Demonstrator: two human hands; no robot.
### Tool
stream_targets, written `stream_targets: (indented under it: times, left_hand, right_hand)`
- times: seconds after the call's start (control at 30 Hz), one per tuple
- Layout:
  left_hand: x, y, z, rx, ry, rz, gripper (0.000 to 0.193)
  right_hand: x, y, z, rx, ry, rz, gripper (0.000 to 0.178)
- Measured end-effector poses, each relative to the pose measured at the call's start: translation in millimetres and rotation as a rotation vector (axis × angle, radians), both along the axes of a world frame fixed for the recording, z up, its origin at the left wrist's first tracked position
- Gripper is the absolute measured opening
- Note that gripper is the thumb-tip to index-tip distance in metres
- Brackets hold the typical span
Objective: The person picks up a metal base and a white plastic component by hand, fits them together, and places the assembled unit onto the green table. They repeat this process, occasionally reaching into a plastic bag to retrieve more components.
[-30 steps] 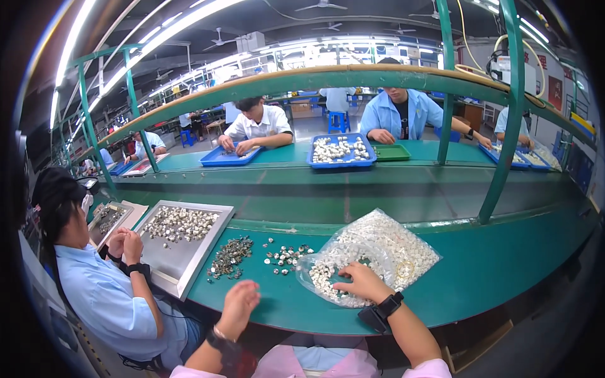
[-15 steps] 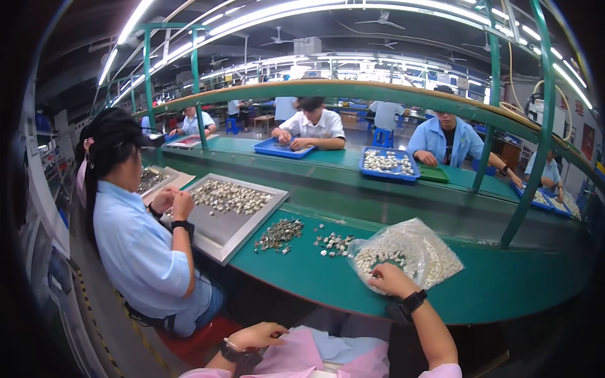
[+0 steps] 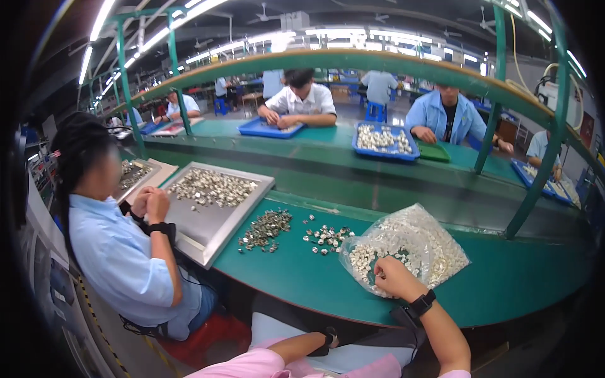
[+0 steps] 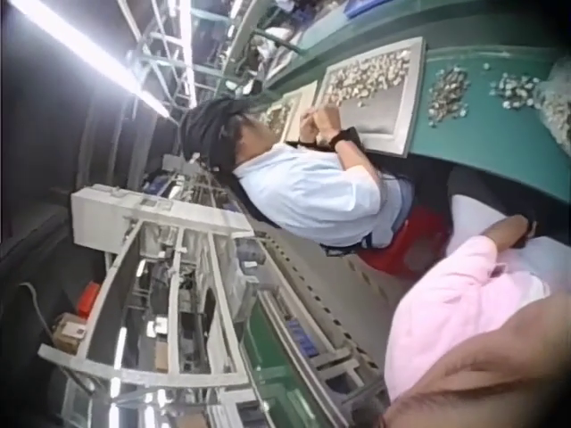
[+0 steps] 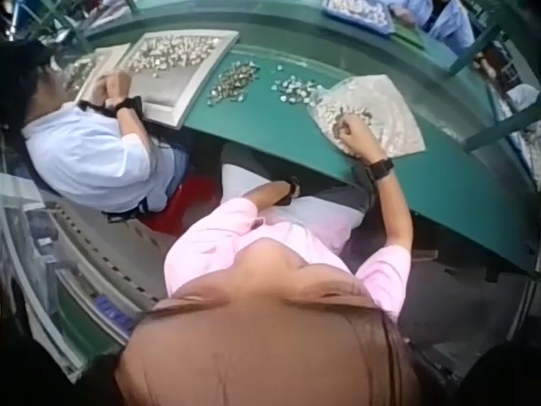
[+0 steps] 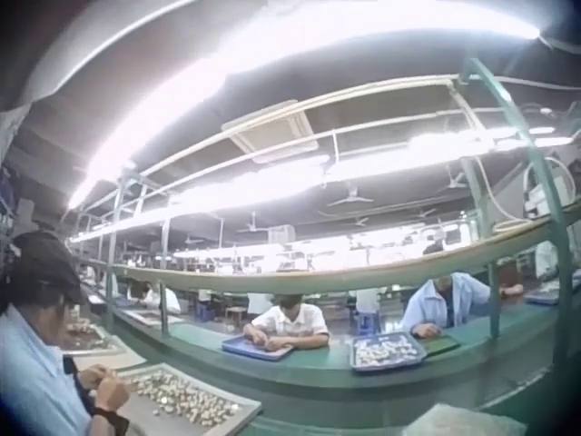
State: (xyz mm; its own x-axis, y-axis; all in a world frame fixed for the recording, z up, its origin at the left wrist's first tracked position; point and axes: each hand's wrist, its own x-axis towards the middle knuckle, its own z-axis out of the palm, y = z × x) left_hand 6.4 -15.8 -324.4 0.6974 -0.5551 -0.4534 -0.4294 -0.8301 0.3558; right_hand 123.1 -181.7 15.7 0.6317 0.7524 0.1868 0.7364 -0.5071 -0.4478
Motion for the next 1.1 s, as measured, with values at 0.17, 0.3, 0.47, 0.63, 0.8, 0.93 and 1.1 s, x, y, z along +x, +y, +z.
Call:
stream_targets:
  times: [0.17, 0.3, 0.47, 0.63, 0.8, 0.93, 1.1]
  left_hand:
    - [1, -29, -37, -0.15, 0.112, -0.033, 0.028]
    - [36, -30, -33, -0.257, 0.155, -0.013, 0.028]
    - [49, -30, -10, -0.386, 0.225, 0.072, 0.028]
    - [66, 1, 23, -0.457, 0.214, 0.172, 0.028]
    - [73, 39, 58, -0.504, 0.141, 0.191, 0.028]
    - [50, 59, 81, -0.532, 0.094, 0.181, 0.028]
    - [-1, 77, 139, -0.574, 0.064, 0.178, 0.028]
  right_hand:
    - [14, -5, 20, -0.02, 0.172, -0.019, 0.015]
    - [25, 6, 8, 0.001, 0.215, 0.017, 0.015]
    - [21, 1, 5, 0.054, 0.403, -0.132, 0.014]
    - [33, 5, -3, 0.123, 0.353, -0.17, 0.009]
    - [28, -1, -3, 0.163, 0.294, -0.139, 0.011]
    - [21, -2, -5, 0.182, 0.174, -0.098, 0.017]
    - [8, 6, 14, 0.292, 0.206, -0.137, 0.016]
